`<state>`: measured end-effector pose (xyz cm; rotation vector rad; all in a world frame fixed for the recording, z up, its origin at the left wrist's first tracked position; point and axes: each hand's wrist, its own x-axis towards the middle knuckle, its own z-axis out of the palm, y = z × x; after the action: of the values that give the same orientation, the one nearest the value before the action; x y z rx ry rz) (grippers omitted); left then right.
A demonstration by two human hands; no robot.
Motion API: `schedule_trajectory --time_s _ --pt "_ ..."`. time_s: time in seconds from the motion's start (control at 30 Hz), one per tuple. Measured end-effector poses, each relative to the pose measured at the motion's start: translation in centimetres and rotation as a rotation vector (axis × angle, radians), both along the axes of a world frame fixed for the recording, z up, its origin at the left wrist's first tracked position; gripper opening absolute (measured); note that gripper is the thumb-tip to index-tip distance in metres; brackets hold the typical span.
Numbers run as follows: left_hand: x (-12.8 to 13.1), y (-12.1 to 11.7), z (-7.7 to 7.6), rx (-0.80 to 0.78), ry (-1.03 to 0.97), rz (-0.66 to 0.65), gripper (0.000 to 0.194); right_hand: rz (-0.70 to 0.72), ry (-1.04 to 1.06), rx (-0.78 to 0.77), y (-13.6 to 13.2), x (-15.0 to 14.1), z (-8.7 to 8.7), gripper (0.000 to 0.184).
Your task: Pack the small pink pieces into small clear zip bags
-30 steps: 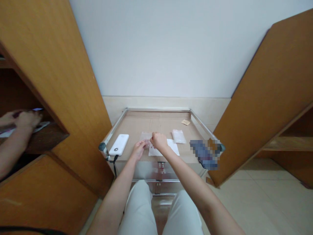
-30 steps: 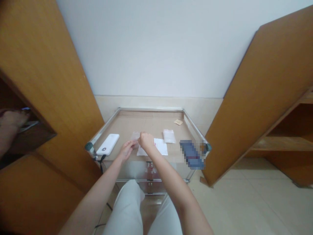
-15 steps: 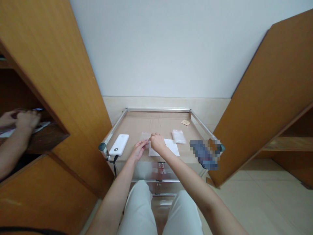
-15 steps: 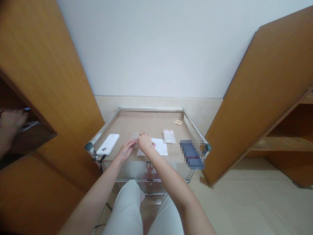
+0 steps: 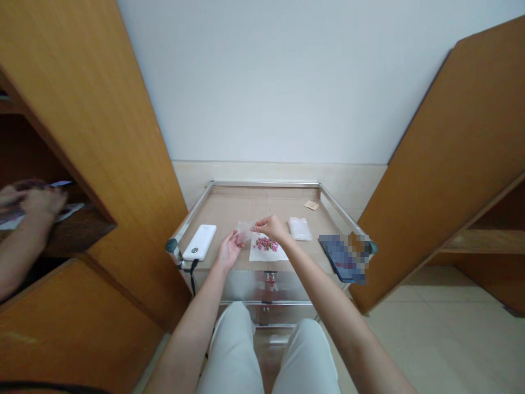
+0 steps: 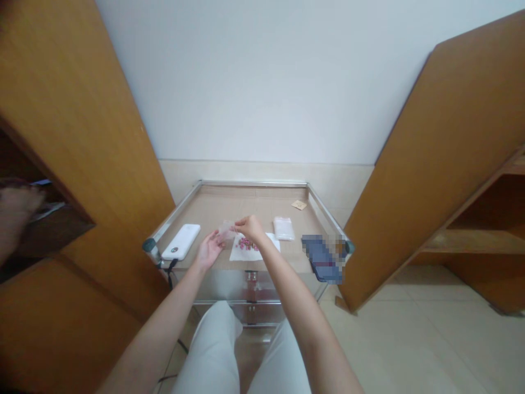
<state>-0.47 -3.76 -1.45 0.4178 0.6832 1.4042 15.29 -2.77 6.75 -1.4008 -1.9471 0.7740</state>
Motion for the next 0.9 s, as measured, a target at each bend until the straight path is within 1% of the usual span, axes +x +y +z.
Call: schedule_trajectory --time_s 0.07,0.13,0.2,0.27,0.3,0.37,0.5,0.57,0.63,0.73,0.9 --pt "0.1 0.1 -0.2 0.028 0.040 0.014 0.007 0.024 0.068 -0.043 0.0 0.0 0.1 0.034" --pt "0.4 0.0 -0.2 0.077 0.116 -0.016 0.013 0.066 0.143 -0.093 -0.1 -0.2 0.1 0.035" --pt "0.7 -0.4 0.1 0.124 0.214 -0.113 0.022 0.103 0.222 -0.158 -0.1 -0.4 0.0 0.032" --pt "1.1 -0.9 0.7 0.181 0.305 -0.243 0.032 0.102 0.286 -0.227 -0.3 -0.6 0.0 0.027" --pt "1.2 -1.2 1.0 0.202 0.342 -0.294 0.033 0.091 0.311 -0.256 -0.4 -0.6 0.0 0.024" --pt "1.2 -1.5 1.4 0.227 0.374 -0.352 0.031 0.059 0.352 -0.303 -0.6 -0.7 0.2 0.017" --pt "0.9 -1.6 1.5 0.230 0.353 -0.385 0.026 0.022 0.412 -0.376 -0.7 -0.6 0.1 0.009" --pt "0.7 -1.4 1.2 0.224 0.312 -0.376 0.023 0.021 0.410 -0.401 -0.5 -0.5 -0.2 0.006" --pt "0.5 -1.2 0.8 0.217 0.270 -0.375 0.020 0.032 0.382 -0.429 -0.3 -0.4 -0.6 0.008" --pt "0.2 -1.1 0.4 0.204 0.228 -0.407 0.019 0.068 0.297 -0.487 -0.2 -0.1 -1.1 0.011" --pt "0.0 -0.9 0.2 0.222 0.173 -0.450 0.019 0.141 0.156 -0.546 -0.5 -0.1 -1.0 0.011"
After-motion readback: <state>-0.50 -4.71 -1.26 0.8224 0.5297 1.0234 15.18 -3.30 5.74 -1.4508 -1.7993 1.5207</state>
